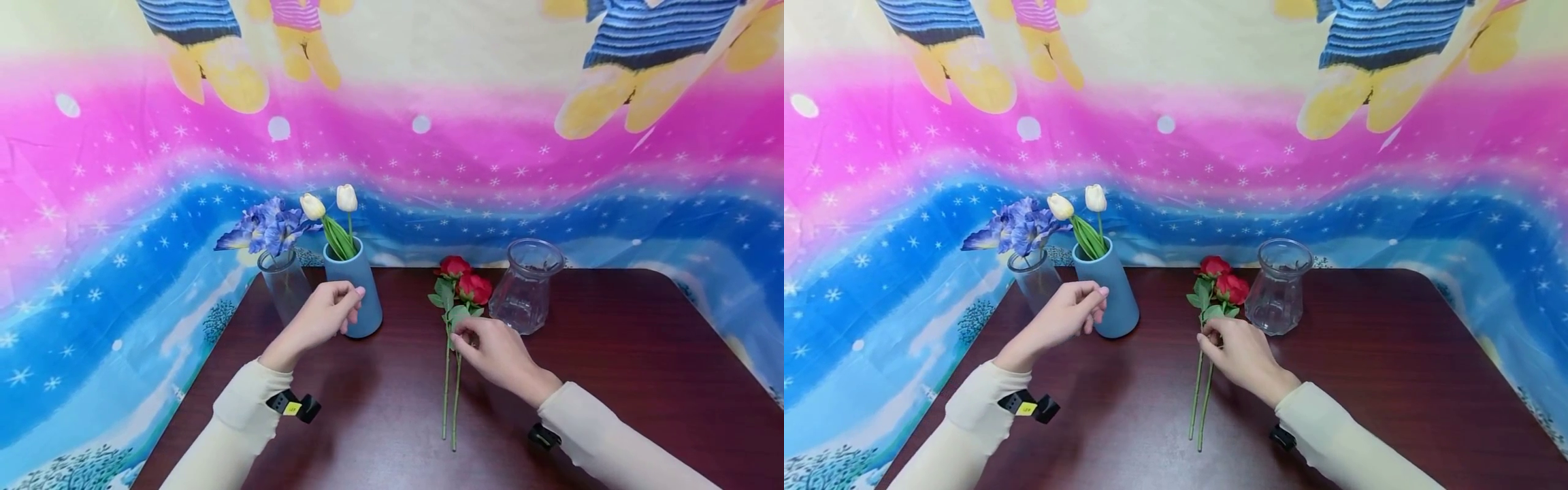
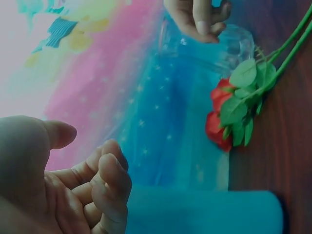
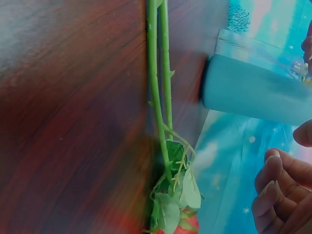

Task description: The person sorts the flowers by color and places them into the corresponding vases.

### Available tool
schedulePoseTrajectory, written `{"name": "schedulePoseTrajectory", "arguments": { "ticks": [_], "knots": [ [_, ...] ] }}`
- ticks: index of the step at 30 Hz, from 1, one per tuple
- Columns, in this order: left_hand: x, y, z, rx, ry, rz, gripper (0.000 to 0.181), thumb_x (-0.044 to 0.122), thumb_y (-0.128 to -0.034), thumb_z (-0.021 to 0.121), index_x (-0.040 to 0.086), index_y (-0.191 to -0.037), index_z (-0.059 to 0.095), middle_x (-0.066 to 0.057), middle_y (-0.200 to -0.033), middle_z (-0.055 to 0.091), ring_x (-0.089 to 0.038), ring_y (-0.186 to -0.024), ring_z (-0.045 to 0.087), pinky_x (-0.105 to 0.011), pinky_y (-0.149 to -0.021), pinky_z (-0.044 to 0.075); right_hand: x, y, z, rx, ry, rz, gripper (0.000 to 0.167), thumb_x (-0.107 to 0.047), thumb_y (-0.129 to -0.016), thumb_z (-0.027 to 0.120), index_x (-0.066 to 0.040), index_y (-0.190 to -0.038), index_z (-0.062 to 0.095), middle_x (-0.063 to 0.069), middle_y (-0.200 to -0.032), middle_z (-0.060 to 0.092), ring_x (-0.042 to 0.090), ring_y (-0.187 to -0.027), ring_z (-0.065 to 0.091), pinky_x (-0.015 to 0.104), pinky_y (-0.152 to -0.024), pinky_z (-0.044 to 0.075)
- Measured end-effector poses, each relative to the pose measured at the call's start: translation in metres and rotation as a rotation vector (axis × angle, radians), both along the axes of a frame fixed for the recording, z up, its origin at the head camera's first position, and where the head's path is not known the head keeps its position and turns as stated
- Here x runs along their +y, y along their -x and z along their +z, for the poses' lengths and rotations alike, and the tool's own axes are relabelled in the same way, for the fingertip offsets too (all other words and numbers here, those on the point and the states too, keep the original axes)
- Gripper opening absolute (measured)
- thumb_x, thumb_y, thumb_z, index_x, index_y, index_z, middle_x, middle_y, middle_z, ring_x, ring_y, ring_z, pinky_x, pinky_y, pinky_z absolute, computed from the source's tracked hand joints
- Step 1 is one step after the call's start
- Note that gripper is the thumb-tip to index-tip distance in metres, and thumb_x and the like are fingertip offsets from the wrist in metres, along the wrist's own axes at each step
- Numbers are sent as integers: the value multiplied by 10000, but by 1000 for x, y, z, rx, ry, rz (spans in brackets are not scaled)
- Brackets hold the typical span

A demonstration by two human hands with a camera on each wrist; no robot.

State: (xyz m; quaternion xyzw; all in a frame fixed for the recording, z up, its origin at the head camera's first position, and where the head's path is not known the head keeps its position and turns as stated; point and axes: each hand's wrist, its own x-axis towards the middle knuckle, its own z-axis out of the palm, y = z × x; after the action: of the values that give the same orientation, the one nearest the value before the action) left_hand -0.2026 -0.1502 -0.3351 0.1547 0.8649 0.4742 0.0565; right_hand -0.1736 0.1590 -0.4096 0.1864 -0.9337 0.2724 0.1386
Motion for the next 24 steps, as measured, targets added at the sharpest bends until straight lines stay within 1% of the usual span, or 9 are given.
{"name": "schedulePoseTrajectory", "arguments": {
  "ticks": [3,8,13,17,20,24],
  "knots": [
    [10,-3,-5,0,22,-4,323,316,-1066,496,109,-849,616,-124,-696,609,-223,-557,554,-313,-553,443,5,-2,0,-1,-3,-11,36,-241,-914,707,-237,-888,732,-161,-714,622,-29,-612,498,222,-581,422],
    [28,-9,-16,30,72,-1,299,354,-1039,545,152,-836,629,-3,-651,605,-159,-562,559,-307,-559,451,13,-6,3,-5,0,-30,39,-225,-919,705,-230,-911,742,-154,-719,633,-30,-620,506,234,-583,427],
    [45,-15,-26,103,125,4,214,328,-1016,588,188,-866,650,40,-681,635,-112,-615,591,-312,-600,472,21,-9,10,-3,-1,-49,44,-224,-921,703,-221,-906,744,-142,-690,619,-13,-610,513,243,-570,422],
    [56,-19,-32,192,182,7,194,303,-1008,595,196,-860,658,63,-662,599,-91,-591,550,-288,-566,437,30,-11,16,-8,-1,-73,56,-237,-928,706,-202,-927,749,-105,-742,658,30,-655,546,286,-606,453],
    [62,-21,-36,248,216,9,183,298,-1000,599,214,-846,654,85,-639,566,-74,-570,515,-266,-545,409,37,-11,20,-1,-10,-90,71,-249,-930,709,-191,-943,748,-74,-787,681,69,-675,547,319,-621,452],
    [70,-24,-40,282,242,-11,182,299,-992,602,233,-827,639,109,-622,560,-50,-561,508,-249,-535,401,45,-12,29,28,-11,-105,77,-244,-929,706,-183,-953,747,-66,-762,672,79,-650,529,315,-599,424]
  ]
}}
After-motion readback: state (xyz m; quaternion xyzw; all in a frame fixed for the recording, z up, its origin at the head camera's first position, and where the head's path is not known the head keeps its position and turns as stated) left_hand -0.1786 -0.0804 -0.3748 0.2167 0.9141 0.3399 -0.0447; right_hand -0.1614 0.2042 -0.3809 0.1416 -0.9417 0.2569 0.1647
